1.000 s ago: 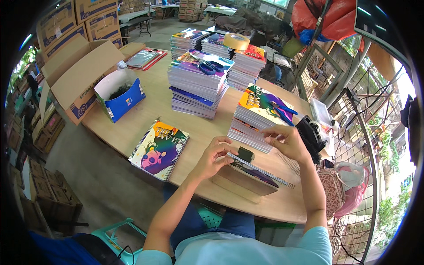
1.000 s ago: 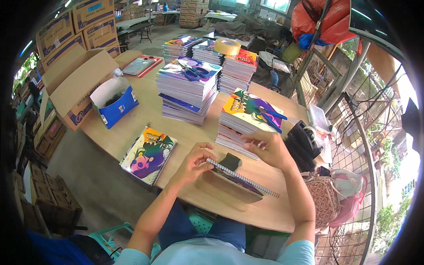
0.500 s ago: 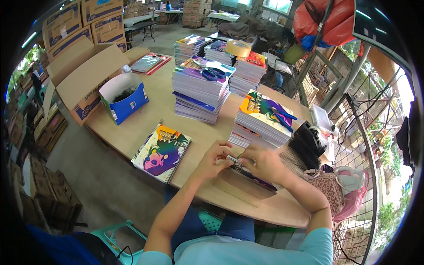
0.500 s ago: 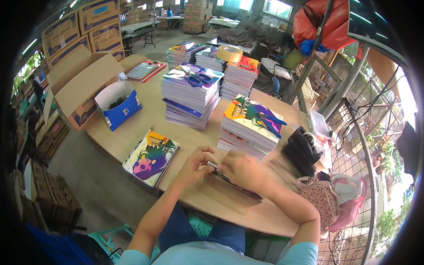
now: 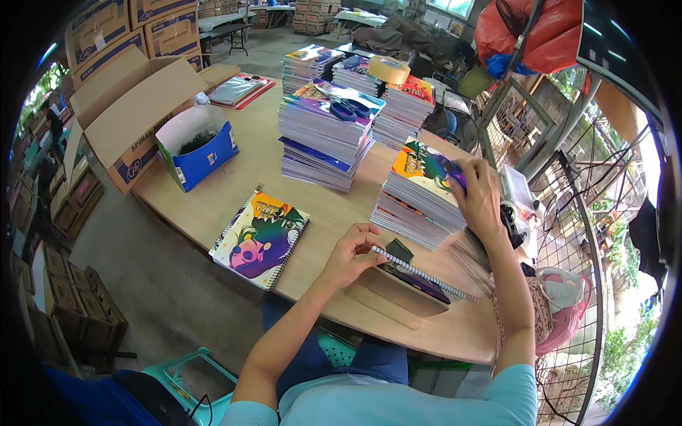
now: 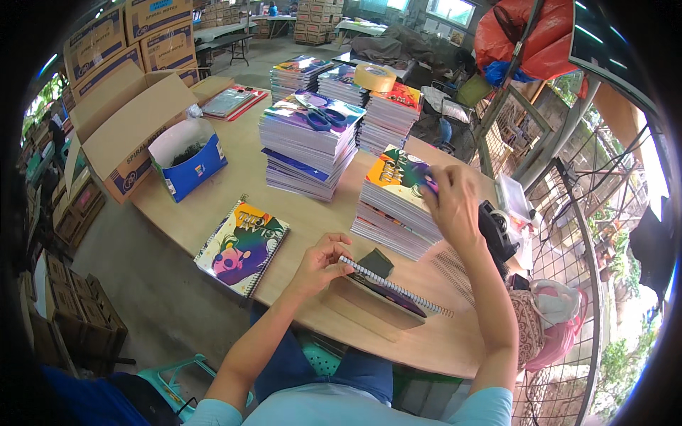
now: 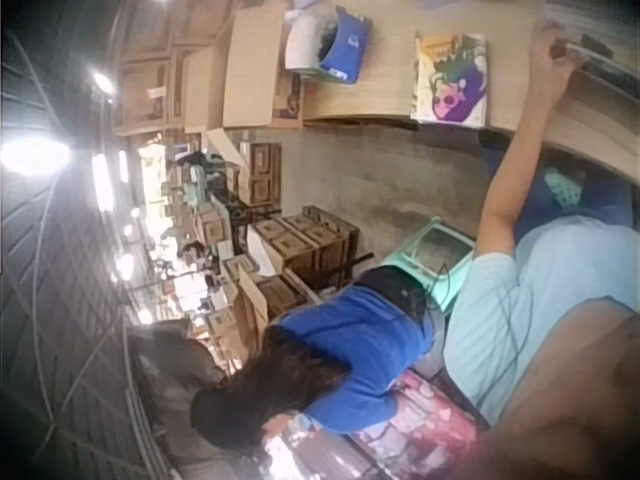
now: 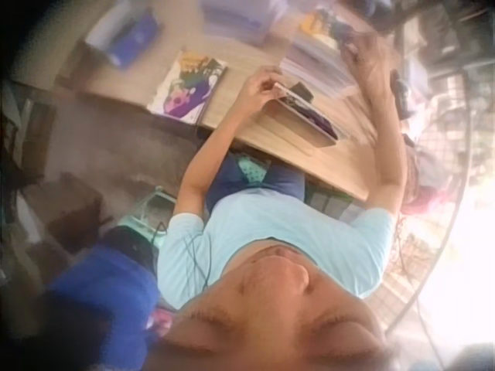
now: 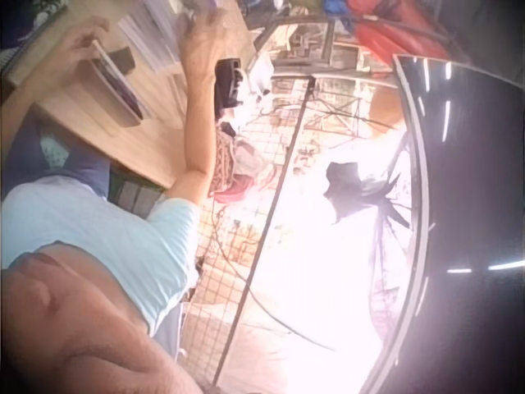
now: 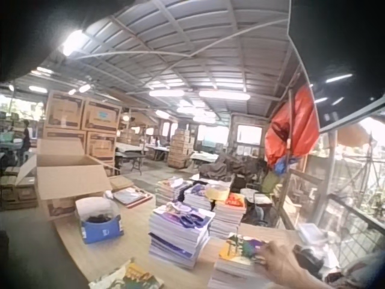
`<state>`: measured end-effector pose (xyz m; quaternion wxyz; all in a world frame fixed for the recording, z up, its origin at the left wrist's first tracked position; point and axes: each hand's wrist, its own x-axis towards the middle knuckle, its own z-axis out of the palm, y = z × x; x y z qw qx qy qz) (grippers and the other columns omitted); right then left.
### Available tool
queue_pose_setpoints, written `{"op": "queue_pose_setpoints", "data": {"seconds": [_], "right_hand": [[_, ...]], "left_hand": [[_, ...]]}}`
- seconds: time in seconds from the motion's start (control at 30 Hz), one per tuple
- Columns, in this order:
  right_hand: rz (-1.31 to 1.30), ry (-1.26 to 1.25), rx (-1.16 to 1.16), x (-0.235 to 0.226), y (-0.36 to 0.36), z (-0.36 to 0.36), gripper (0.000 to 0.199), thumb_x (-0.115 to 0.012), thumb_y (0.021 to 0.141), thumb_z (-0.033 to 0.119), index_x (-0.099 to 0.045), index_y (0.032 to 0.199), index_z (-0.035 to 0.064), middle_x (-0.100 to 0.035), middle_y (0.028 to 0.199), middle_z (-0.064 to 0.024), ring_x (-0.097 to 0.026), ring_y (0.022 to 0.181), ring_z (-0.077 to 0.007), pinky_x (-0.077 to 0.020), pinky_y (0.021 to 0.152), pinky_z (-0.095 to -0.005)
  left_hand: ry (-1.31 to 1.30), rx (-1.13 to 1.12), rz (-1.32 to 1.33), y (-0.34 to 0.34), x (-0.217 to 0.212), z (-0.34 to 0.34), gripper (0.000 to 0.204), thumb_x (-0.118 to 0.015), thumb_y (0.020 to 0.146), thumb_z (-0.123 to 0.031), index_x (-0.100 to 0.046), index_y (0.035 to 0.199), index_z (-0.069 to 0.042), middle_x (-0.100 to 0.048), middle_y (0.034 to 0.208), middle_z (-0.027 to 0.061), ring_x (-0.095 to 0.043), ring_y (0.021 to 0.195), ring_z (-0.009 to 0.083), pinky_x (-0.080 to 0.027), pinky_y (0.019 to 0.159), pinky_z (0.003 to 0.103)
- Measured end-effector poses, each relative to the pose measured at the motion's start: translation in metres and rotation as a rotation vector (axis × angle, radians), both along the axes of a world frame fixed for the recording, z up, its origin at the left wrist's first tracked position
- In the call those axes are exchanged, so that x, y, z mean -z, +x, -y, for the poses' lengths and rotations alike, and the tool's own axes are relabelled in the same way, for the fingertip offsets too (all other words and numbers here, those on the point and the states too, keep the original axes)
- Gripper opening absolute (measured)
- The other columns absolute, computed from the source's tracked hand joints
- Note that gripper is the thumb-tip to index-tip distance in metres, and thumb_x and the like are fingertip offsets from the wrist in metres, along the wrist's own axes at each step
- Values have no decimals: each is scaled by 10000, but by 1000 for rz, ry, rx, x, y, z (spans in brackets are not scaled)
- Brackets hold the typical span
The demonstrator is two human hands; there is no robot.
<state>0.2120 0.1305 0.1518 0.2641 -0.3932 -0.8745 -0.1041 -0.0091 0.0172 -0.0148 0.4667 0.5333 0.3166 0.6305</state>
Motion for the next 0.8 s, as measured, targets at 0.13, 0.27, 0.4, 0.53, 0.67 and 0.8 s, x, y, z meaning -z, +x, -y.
{"op": "queue_pose_setpoints", "data": {"seconds": [0.13,0.27,0.4,0.53,0.67,0.8], "right_hand": [[369,213,-557,-22,-38,64,332,-667,803,252,-630,1092,94,-586,1028,-56,-580,1038,-231,-394,1012,-547],[557,401,-612,-26,-48,75,351,-701,736,219,-646,1070,127,-592,1041,-22,-584,1022,-193,-374,1046,-569],[676,497,-651,-28,-51,76,279,-620,786,206,-647,1047,114,-584,1036,-18,-579,1029,-177,-361,1068,-573],[693,263,-545,-23,-49,79,249,-655,789,245,-661,967,72,-621,923,-58,-624,958,-223,-461,971,-448],[470,-532,-273,-10,-39,73,316,-713,817,274,-684,1035,49,-674,956,-111,-666,876,-248,-528,812,-357],[68,-331,-227,-1,-16,27,318,-723,819,313,-699,1051,96,-683,999,-116,-653,912,-296,-517,808,-409]], "left_hand": [[-33,-18,47,0,-4,4,169,-795,780,-83,-699,915,-53,-518,1171,12,-478,756,51,-415,680,210],[-4,-30,28,0,3,0,147,-796,781,-96,-695,877,-51,-533,1153,7,-492,762,55,-412,692,214],[19,-33,41,-1,-1,-2,151,-808,772,-115,-688,831,-44,-531,1150,6,-496,771,58,-411,702,219],[19,-108,-77,-3,-4,-1,179,-821,758,-136,-700,853,-43,-525,1124,9,-513,832,67,-424,698,226],[-11,-228,-147,2,-8,6,202,-830,742,-157,-726,892,-71,-531,1110,14,-520,923,84,-422,737,237],[-76,-163,-121,-5,-6,10,288,-837,733,-175,-723,981,-83,-509,1169,27,-523,960,103,-434,792,239]]}}
